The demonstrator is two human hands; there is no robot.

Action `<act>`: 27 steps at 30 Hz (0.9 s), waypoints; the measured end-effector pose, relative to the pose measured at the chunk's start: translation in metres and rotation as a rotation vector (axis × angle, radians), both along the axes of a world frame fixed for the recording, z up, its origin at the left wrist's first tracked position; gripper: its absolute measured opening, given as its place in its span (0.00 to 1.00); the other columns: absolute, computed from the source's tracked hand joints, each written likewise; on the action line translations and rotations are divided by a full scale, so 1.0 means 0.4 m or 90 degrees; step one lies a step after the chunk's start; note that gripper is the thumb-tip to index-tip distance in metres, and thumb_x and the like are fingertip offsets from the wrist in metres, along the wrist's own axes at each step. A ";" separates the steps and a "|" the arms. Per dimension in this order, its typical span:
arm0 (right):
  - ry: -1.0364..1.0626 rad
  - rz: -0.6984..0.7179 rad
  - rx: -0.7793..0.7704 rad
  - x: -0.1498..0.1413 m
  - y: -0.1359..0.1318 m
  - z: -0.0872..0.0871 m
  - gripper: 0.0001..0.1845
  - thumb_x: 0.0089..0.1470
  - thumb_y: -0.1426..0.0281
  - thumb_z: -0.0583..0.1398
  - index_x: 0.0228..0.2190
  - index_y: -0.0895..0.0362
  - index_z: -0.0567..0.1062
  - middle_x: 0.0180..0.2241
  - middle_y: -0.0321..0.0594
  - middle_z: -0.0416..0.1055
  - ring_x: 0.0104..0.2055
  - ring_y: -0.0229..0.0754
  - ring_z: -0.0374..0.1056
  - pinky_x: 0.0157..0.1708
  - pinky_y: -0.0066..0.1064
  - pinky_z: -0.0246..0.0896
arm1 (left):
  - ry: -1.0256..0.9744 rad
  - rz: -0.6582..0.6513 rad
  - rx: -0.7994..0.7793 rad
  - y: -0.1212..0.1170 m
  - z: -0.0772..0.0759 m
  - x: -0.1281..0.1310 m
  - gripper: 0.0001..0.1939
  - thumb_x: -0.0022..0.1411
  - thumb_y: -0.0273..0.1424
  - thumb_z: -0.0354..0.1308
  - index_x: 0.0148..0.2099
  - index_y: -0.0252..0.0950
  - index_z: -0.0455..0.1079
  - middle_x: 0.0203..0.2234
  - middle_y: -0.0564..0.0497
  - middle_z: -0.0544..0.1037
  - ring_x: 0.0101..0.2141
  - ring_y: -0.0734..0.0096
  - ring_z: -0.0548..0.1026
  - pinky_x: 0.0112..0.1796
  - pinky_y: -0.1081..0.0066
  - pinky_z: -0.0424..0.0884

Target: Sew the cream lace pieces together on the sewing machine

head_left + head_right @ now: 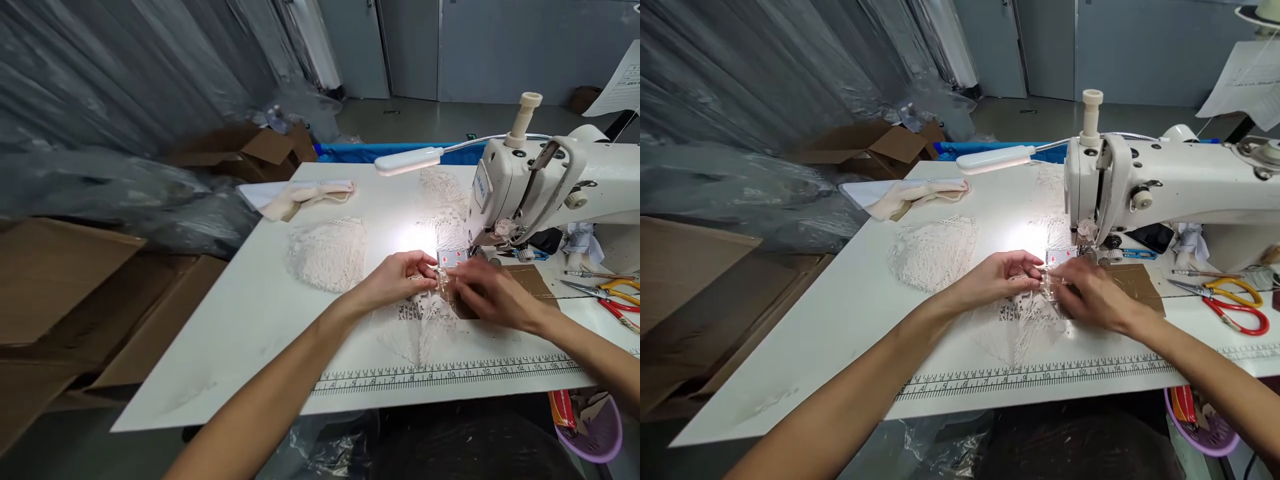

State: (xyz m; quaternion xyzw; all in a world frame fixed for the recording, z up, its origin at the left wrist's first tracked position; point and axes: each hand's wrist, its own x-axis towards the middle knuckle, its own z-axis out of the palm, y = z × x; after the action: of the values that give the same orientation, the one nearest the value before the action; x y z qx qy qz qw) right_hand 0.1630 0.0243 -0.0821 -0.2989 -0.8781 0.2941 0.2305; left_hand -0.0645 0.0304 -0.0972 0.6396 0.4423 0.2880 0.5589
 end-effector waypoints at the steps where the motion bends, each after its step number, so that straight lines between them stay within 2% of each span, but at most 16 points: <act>1: 0.011 0.066 0.060 0.010 -0.011 -0.020 0.15 0.62 0.69 0.52 0.43 0.59 0.76 0.46 0.48 0.73 0.48 0.44 0.68 0.48 0.40 0.64 | 0.022 -0.006 0.040 -0.003 0.001 -0.001 0.18 0.54 0.31 0.64 0.47 0.32 0.70 0.37 0.46 0.77 0.35 0.71 0.75 0.33 0.70 0.72; 3: 0.015 0.196 0.126 0.019 -0.040 -0.050 0.15 0.61 0.72 0.52 0.46 0.58 0.75 0.49 0.46 0.72 0.54 0.44 0.65 0.53 0.42 0.59 | 0.052 -0.038 0.084 -0.009 0.005 -0.004 0.19 0.55 0.29 0.61 0.50 0.34 0.71 0.44 0.44 0.77 0.41 0.68 0.75 0.36 0.70 0.73; 5: -0.006 0.244 0.157 0.019 -0.066 -0.064 0.14 0.61 0.72 0.53 0.45 0.59 0.74 0.49 0.44 0.73 0.54 0.44 0.64 0.55 0.43 0.56 | 0.049 -0.084 0.070 -0.011 0.009 -0.003 0.19 0.57 0.27 0.59 0.52 0.35 0.69 0.46 0.43 0.76 0.45 0.66 0.75 0.36 0.71 0.73; 8: -0.057 0.214 0.182 0.020 -0.078 -0.063 0.12 0.62 0.71 0.53 0.41 0.59 0.75 0.45 0.44 0.75 0.47 0.44 0.66 0.50 0.43 0.56 | 0.013 -0.103 0.033 -0.001 0.006 0.012 0.19 0.58 0.27 0.58 0.53 0.34 0.68 0.47 0.42 0.76 0.47 0.64 0.75 0.35 0.71 0.73; 11: -0.118 0.181 0.211 0.029 -0.058 -0.053 0.11 0.62 0.71 0.53 0.37 0.59 0.75 0.40 0.44 0.74 0.43 0.44 0.65 0.47 0.43 0.56 | 0.000 -0.089 0.071 0.029 -0.007 0.040 0.20 0.60 0.30 0.59 0.54 0.33 0.67 0.44 0.42 0.76 0.44 0.65 0.76 0.34 0.70 0.74; 15: -0.182 0.116 0.222 0.050 -0.022 -0.037 0.12 0.62 0.74 0.52 0.36 0.61 0.76 0.39 0.46 0.74 0.43 0.46 0.66 0.47 0.44 0.59 | 0.081 -0.079 0.294 0.101 -0.024 0.067 0.15 0.60 0.32 0.60 0.49 0.35 0.70 0.48 0.43 0.72 0.41 0.69 0.74 0.36 0.69 0.74; 18: -0.113 0.096 0.138 0.075 0.002 -0.020 0.13 0.63 0.71 0.52 0.40 0.61 0.76 0.43 0.47 0.73 0.47 0.44 0.67 0.52 0.40 0.61 | 0.257 -0.087 0.486 0.149 -0.025 0.062 0.14 0.61 0.34 0.60 0.48 0.36 0.68 0.49 0.42 0.71 0.40 0.67 0.74 0.36 0.68 0.73; 20: -0.062 0.070 0.070 0.097 0.021 -0.012 0.15 0.63 0.69 0.53 0.44 0.60 0.76 0.46 0.46 0.73 0.48 0.42 0.69 0.51 0.35 0.63 | 0.389 -0.090 0.594 0.157 -0.017 0.052 0.15 0.63 0.36 0.59 0.50 0.36 0.66 0.51 0.41 0.70 0.42 0.62 0.74 0.36 0.65 0.73; 23: -0.090 -0.019 0.023 0.129 0.053 -0.017 0.17 0.63 0.68 0.51 0.46 0.57 0.77 0.43 0.45 0.74 0.41 0.42 0.71 0.42 0.33 0.66 | 0.468 -0.097 0.737 0.118 0.003 0.041 0.12 0.67 0.37 0.54 0.48 0.35 0.66 0.48 0.40 0.72 0.42 0.60 0.75 0.36 0.63 0.73; 25: -0.134 -0.071 0.006 0.141 0.070 -0.031 0.18 0.64 0.66 0.51 0.46 0.55 0.77 0.40 0.44 0.74 0.36 0.41 0.70 0.37 0.32 0.65 | 0.427 -0.162 0.794 0.067 0.015 0.045 0.11 0.68 0.36 0.52 0.46 0.34 0.67 0.43 0.42 0.75 0.38 0.63 0.76 0.33 0.64 0.74; 27: -0.156 -0.101 0.008 0.142 0.078 -0.048 0.18 0.63 0.63 0.52 0.46 0.53 0.78 0.39 0.44 0.73 0.36 0.42 0.69 0.35 0.32 0.64 | 0.374 -0.262 0.780 0.015 0.017 0.056 0.14 0.67 0.37 0.52 0.48 0.32 0.66 0.41 0.42 0.76 0.36 0.64 0.75 0.33 0.64 0.74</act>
State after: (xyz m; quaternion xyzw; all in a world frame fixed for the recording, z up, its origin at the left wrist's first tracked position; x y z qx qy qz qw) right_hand 0.2198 0.0555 -0.1014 -0.3999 -0.8749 0.2308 0.1459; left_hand -0.0422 0.0363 -0.0904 0.9607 0.2035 0.1889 -0.0006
